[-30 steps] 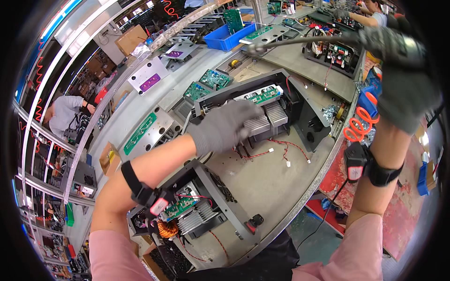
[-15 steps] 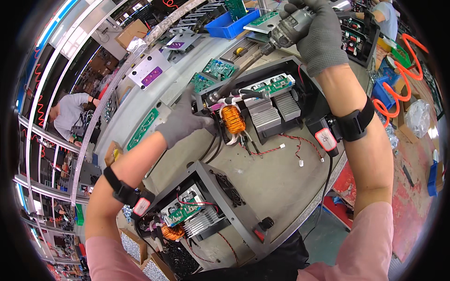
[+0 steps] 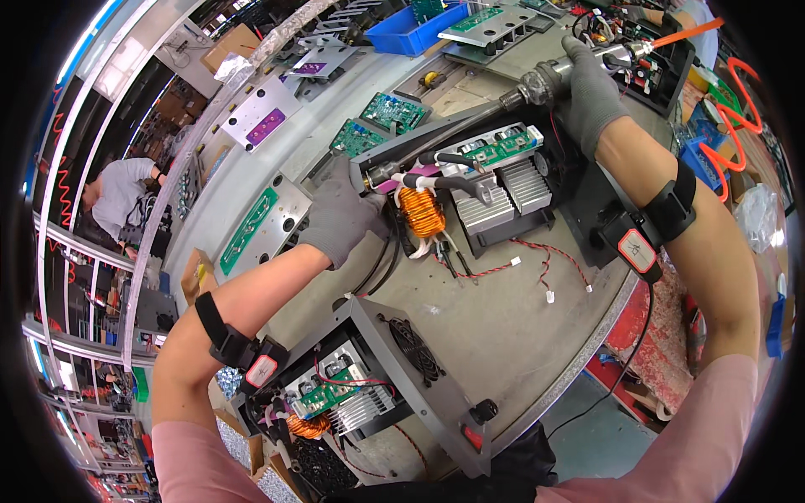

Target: Assembling the internal components and wiring of an industrial electronic unit at a factory workstation.

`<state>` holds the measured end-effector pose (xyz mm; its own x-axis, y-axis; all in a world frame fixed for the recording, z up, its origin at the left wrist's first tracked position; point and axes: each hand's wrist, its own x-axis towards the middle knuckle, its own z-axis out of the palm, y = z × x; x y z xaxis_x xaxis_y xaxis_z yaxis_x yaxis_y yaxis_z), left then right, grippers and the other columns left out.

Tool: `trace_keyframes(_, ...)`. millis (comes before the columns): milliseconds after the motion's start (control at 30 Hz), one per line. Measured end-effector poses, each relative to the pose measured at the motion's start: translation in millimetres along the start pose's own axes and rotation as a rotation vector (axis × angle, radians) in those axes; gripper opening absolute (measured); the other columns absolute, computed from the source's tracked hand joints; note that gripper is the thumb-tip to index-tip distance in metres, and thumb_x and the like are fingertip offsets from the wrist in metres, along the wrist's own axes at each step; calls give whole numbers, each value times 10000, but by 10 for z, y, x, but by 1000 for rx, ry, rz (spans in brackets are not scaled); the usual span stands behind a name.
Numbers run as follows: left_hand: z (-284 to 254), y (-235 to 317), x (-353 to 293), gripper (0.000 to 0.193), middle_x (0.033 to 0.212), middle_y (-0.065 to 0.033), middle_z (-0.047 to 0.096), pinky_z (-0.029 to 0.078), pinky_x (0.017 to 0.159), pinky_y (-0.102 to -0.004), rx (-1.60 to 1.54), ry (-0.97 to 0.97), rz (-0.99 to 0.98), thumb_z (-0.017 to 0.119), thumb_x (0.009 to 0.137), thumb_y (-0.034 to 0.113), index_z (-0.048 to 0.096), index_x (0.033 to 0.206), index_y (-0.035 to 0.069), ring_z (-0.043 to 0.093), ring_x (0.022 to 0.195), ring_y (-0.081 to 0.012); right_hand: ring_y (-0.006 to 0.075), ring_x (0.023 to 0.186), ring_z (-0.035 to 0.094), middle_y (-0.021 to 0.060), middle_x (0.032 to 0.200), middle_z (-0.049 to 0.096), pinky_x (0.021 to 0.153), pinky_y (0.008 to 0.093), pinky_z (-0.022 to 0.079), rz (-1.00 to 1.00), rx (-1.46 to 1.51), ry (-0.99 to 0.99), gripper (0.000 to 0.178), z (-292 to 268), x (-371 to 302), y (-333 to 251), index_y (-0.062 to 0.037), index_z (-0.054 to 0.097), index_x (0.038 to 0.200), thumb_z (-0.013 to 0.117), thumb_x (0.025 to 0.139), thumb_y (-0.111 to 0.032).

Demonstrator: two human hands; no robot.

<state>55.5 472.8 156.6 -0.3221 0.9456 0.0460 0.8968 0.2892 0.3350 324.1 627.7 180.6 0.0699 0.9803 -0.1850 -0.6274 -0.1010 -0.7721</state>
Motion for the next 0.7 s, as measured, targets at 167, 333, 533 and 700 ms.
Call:
trace_keyframes(167, 0, -1, 12, 716, 1083, -262, 597, 474, 863, -427, 2, -35, -41, 706, 750, 263, 356, 1302, -30, 588, 1010, -394, 223, 710, 617, 101, 849, 588, 715, 380, 552, -34, -49, -7, 302, -63, -39, 14, -62, 504, 976, 623, 872, -319)
trace_keyframes(333, 16, -26, 14, 698, 1128, -265, 575, 464, 887, -424, 3, -1, -2, 706, 752, 273, 370, 1284, -30, 571, 1046, -393, 203, 692, 612, 101, 816, 586, 628, 381, 554, -53, -103, -5, 407, -84, 49, 47, -66, 478, 1060, 624, 858, -387)
trace_keyframes(533, 31, -59, 33, 689, 1154, -260, 563, 457, 902, -417, 3, -16, -24, 717, 746, 265, 383, 1275, -23, 561, 1061, -392, 215, 693, 612, 89, 822, 572, 687, 380, 559, -39, -126, 45, 303, -95, 49, 41, -65, 486, 975, 621, 876, -319)
trace_keyframes(700, 4, -67, -3, 650, 1108, -262, 581, 468, 874, -427, -26, -5, 17, 712, 747, 252, 400, 1245, -25, 576, 1027, -394, 219, 701, 615, 90, 818, 572, 702, 384, 557, -58, -47, -67, 285, -104, -26, 39, -63, 492, 958, 618, 879, -306)
